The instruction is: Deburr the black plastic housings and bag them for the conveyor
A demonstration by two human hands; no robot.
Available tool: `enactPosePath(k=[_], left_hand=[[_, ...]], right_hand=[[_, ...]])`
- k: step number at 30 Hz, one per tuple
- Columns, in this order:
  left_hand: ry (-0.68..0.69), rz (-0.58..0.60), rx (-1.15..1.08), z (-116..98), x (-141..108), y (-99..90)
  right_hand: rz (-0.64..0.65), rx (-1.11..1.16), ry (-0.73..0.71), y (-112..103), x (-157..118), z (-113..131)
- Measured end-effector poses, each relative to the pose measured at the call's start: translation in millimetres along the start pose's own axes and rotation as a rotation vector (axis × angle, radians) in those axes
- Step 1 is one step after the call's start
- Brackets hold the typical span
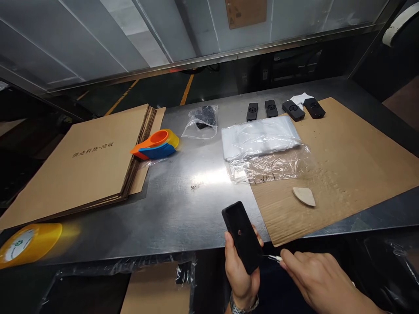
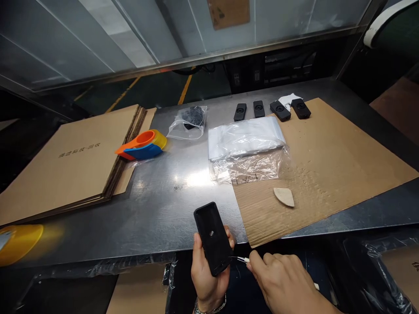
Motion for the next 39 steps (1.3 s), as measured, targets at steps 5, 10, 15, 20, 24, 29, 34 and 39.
enactPosePath(k=[5,10,15,20,24,29,34,39], left_hand=[[0.047,0.024,0.041,1.4,1.1,-3.7],[0.094,0.078,0.072,4.0,1.0,-6.0],[0.136,0.185,0.023,5.3,3.6,-4.0],[0.080,0.183,-0.099,6.5,7.5,2.7],[-0.021,0.158,-0.156,10.6,6.5,7.6],[-0.040,0.088,-0.164,20.2,1.1,6.6],[0.056,0.085,-0.135,25.7,-6.1,5.7],[0.031,0.092,-0.210,20.0,-8.2,7.3]], right_hand=[[0.032,0.026,0.026,3.0,0.0,1.4],[0.145,0.168,0.114,6.0,-2.2,-2.4],[0.649,1.056,0.336,9.0,0.3,-5.2],[0.788,1.697,0.383,13.0,-0.7,4.8],[0.457,1.640,0.391,14.8,0.3,4.8],[0.138,1.281,0.529,12.0,8.8,3.8],[0.250,1.396,0.562,19.6,17.0,10.3],[0.284,1.557,0.533,23.2,21.1,10.5]])
Point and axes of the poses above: each hand's wrist, its own x-axis towards the middle knuckle, its own y-axis out of the palm, z = x × y, the point moved 1 cm from there along x, towards the middle knuckle, and after that the axes turned 7 degrees about -x, right-handed, at the moved point
